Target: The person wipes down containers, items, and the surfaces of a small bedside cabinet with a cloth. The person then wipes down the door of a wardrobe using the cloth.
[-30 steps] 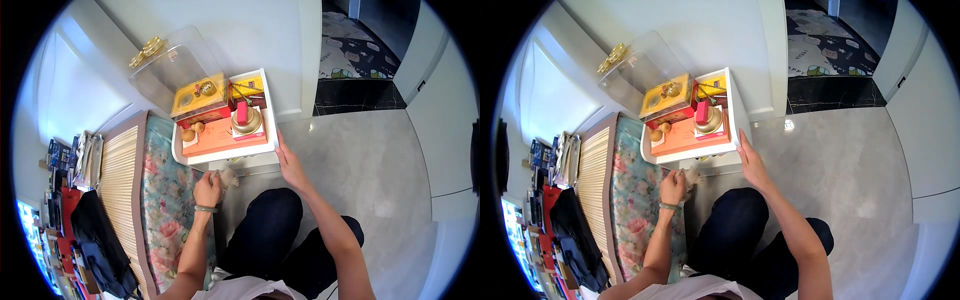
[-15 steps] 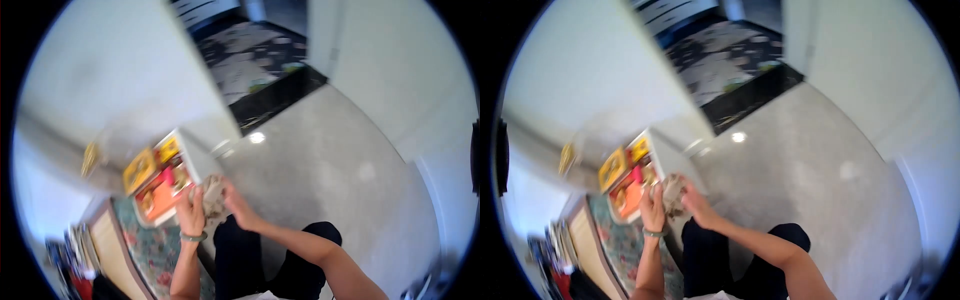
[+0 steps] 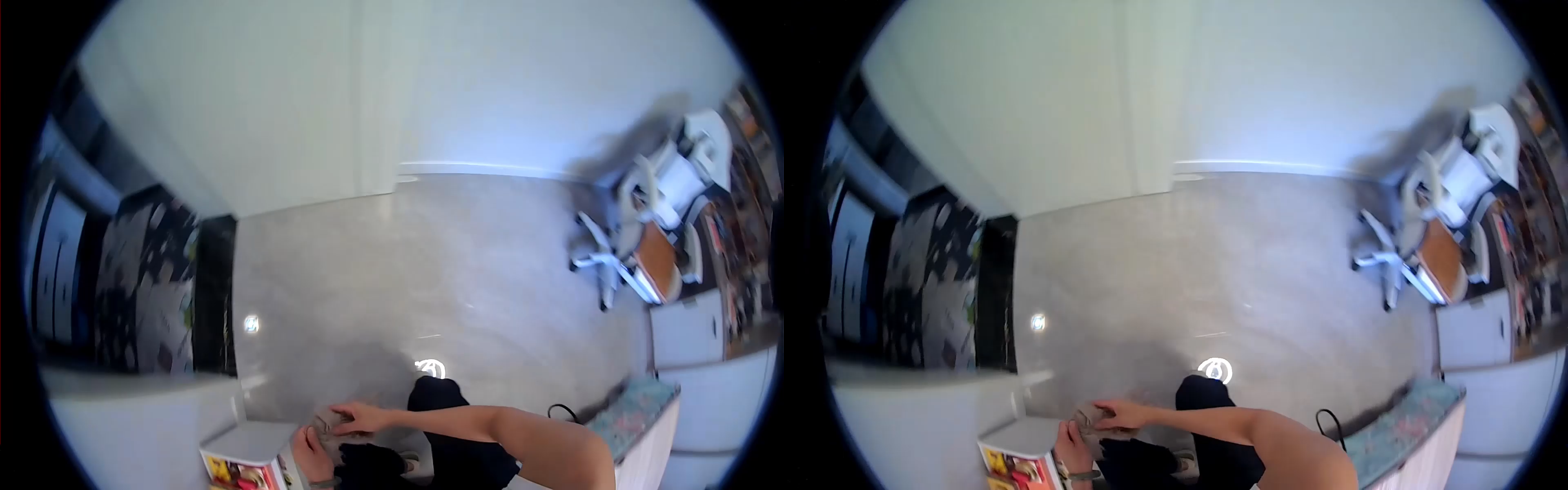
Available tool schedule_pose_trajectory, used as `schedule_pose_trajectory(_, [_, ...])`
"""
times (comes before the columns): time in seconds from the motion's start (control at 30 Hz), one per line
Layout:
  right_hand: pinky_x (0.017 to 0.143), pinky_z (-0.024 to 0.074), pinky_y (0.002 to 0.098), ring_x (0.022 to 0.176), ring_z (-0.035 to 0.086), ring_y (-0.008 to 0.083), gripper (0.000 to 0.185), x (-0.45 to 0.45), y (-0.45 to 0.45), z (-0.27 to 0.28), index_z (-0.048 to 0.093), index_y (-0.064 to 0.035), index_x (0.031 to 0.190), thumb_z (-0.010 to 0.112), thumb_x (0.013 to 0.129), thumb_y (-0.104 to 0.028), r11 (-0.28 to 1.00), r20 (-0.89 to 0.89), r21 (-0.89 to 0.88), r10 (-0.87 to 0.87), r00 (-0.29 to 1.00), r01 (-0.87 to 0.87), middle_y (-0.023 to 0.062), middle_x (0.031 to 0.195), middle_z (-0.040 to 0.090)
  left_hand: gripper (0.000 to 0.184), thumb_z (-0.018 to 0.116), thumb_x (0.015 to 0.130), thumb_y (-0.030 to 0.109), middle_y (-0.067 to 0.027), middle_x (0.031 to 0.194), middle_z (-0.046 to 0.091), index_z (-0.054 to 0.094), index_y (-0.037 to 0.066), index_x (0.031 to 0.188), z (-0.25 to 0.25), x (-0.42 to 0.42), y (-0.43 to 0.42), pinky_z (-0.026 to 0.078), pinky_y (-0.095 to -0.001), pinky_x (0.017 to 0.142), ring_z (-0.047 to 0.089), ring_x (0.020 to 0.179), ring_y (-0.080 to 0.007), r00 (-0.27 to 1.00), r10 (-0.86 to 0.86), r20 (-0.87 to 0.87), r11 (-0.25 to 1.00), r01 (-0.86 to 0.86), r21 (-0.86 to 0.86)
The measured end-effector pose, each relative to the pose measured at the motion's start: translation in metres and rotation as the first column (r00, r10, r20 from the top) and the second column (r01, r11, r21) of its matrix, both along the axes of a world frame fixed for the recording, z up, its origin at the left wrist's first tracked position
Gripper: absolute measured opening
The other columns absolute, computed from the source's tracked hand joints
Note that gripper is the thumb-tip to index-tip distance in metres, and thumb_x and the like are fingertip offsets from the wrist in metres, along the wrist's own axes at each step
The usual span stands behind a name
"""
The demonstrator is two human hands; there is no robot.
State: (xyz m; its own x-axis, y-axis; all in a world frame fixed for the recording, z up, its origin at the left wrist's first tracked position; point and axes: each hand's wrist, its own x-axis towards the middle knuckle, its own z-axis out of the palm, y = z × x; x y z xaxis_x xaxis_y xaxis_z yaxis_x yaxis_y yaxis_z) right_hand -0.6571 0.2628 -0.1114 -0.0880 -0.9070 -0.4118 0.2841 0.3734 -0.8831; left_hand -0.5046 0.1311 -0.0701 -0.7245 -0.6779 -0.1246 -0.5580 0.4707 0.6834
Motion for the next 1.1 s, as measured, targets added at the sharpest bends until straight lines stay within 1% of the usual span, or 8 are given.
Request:
schedule_pose_trajectory(0.1, [0.082,0.0469,0.0262,0.092,0.056,0.0097,0.043,0.021,0.06,0.018,0.049,-0.0011,0.133,0.062,0.095,-0.018,0.833,0.311,-0.189,-0.451,0.837,0.519,0.0062,0.101,0.065,0.037,0.049,0.101,0.028,-0.0247,0.071,0.055,0.058,-0.003,0.082,0.035,-0.036,0.033,0.041,-0.045,0.056,0.058,0.061,-0.0284,0.994,-0.108,-0.011,0.994,0.107,-0.036])
schedule_pose_trajectory(0.37, [0.056,0.0379,0.0213,0.064,0.046,0.0027,0.024,0.065,0.231,0.259,0.065,-0.0053,0.106,0.058,0.099,-0.027,0.478,-0.148,0.033,-0.866,0.477,0.878,-0.0059,0.075,0.056,0.042,0.067,0.086,0.045,-0.0211,0.075,0.065,0.063,0.003,0.091,0.24,-0.117,0.17,0.048,-0.047,0.057,0.061,0.066,-0.0431,0.638,-0.77,0.002,0.633,0.764,0.122])
schedule_pose_trajectory(0.47, [0.053,0.0333,0.0219,0.063,0.042,0.0023,0.031,0.085,0.276,0.3,0.065,-0.0024,0.101,0.06,0.098,-0.032,0.142,0.0,0.047,-0.99,0.142,0.989,-0.0064,0.071,0.051,0.046,0.067,0.084,0.048,-0.0206,0.084,0.068,0.064,0.006,0.104,0.307,-0.127,0.237,0.051,-0.0498,0.066,0.064,0.077,-0.045,0.464,-0.878,0.116,0.478,0.865,0.152])
schedule_pose_trajectory(0.57, [0.053,0.0342,0.0214,0.064,0.043,0.0024,0.03,0.09,0.321,0.312,0.067,-0.0038,0.092,0.062,0.097,-0.033,0.11,-0.053,0.128,-0.992,0.117,0.986,-0.0088,0.074,0.054,0.048,0.063,0.087,0.045,-0.0221,0.09,0.068,0.063,0.009,0.118,0.324,-0.134,0.284,0.05,-0.0536,0.073,0.064,0.086,-0.0462,0.436,-0.898,0.057,0.439,0.896,0.066])
schedule_pose_trajectory(0.7, [0.066,0.0398,0.0214,0.076,0.047,0.0022,0.036,0.074,0.384,0.351,0.06,-0.0044,0.12,0.071,0.091,-0.024,0.044,-0.032,-0.046,-0.999,0.042,0.998,-0.0068,0.085,0.057,0.047,0.056,0.092,0.037,-0.0229,0.092,0.069,0.061,0.002,0.123,0.323,-0.187,0.332,0.05,-0.0507,0.076,0.064,0.086,-0.0453,0.496,-0.868,-0.014,0.468,0.828,0.308])
schedule_pose_trajectory(0.8, [0.073,0.0432,0.0222,0.083,0.051,0.0035,0.042,0.072,0.447,0.405,0.057,-0.0062,0.127,0.073,0.09,-0.019,0.006,-0.036,-0.082,-0.999,0.003,0.997,-0.0043,0.092,0.061,0.047,0.053,0.096,0.039,-0.0188,0.094,0.071,0.066,-0.004,0.111,0.313,-0.229,0.36,0.05,-0.0447,0.078,0.066,0.087,-0.0362,0.248,-0.934,-0.257,0.33,0.874,-0.357])
schedule_pose_trajectory(0.9, [0.074,0.0458,0.0242,0.082,0.054,0.0051,0.032,0.092,0.484,0.399,0.062,-0.0069,0.121,0.07,0.092,-0.018,-0.076,-0.222,-0.058,-0.971,-0.087,0.995,-0.0023,0.092,0.064,0.051,0.049,0.1,0.042,-0.0126,0.099,0.07,0.066,-0.004,0.111,0.397,-0.244,0.434,0.05,-0.0392,0.08,0.065,0.09,-0.025,0.51,-0.794,-0.331,0.397,0.847,0.353])
schedule_pose_trajectory(1.1, [0.066,0.0444,0.0273,0.071,0.05,0.0085,0.034,0.129,0.548,0.419,0.065,-0.0006,0.1,0.053,0.101,-0.032,-0.458,-0.481,-0.058,-0.766,-0.426,0.887,-0.0016,0.076,0.059,0.057,0.045,0.101,0.048,-0.0084,0.105,0.068,0.062,-0.004,0.12,0.425,-0.25,0.569,0.049,-0.0324,0.085,0.063,0.093,-0.0189,0.423,-0.859,-0.288,0.134,0.729,0.671])
